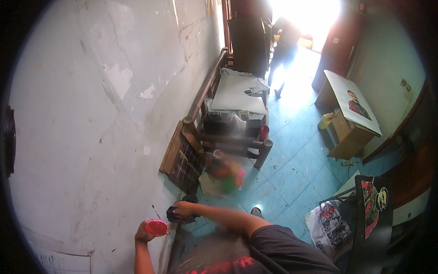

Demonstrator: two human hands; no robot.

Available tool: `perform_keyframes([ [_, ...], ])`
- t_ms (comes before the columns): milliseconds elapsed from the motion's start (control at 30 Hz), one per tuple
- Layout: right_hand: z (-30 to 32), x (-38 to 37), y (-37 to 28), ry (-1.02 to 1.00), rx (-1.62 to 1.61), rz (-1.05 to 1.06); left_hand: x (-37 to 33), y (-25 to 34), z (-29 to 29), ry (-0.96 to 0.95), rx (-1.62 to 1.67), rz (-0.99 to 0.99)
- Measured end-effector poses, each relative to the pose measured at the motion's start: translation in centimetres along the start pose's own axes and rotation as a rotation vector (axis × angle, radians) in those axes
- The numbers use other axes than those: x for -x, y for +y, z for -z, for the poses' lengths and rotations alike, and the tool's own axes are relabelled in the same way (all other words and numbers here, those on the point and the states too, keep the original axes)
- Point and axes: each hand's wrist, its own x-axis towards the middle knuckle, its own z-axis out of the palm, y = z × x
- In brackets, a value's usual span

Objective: The person cuts a printed portrait from a large sheet of paper using scissors, then retrieves red paint and a brush. They apply red paint to specific areas of the portrait, focusing on the ammunition belt and clothing details.

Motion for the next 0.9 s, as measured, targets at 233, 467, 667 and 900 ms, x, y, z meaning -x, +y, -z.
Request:
perform_keyframes([
  [233,2.8,5.9,-5.1,0.130,-0.619,-0.139,-5.1,-3.7,-2.1,0.064,0.345,0.030],
  [467,6.7,12.2,-4.5,0.609,-0.550,0.052,-14.3,-4.6,-5.9,-0.230,0.448,0.189],
  [667,10.5,17.5,-2.4,0.872,-0.381,0.070,-21.7,-4.4,-10.4,-0.351,0.364,0.354],
  [900,16.1,27.2,-0.1,1.152,-0.081,0.023,-30.9,-6.5,-18.7,-0.413,0.422,0.453],
])
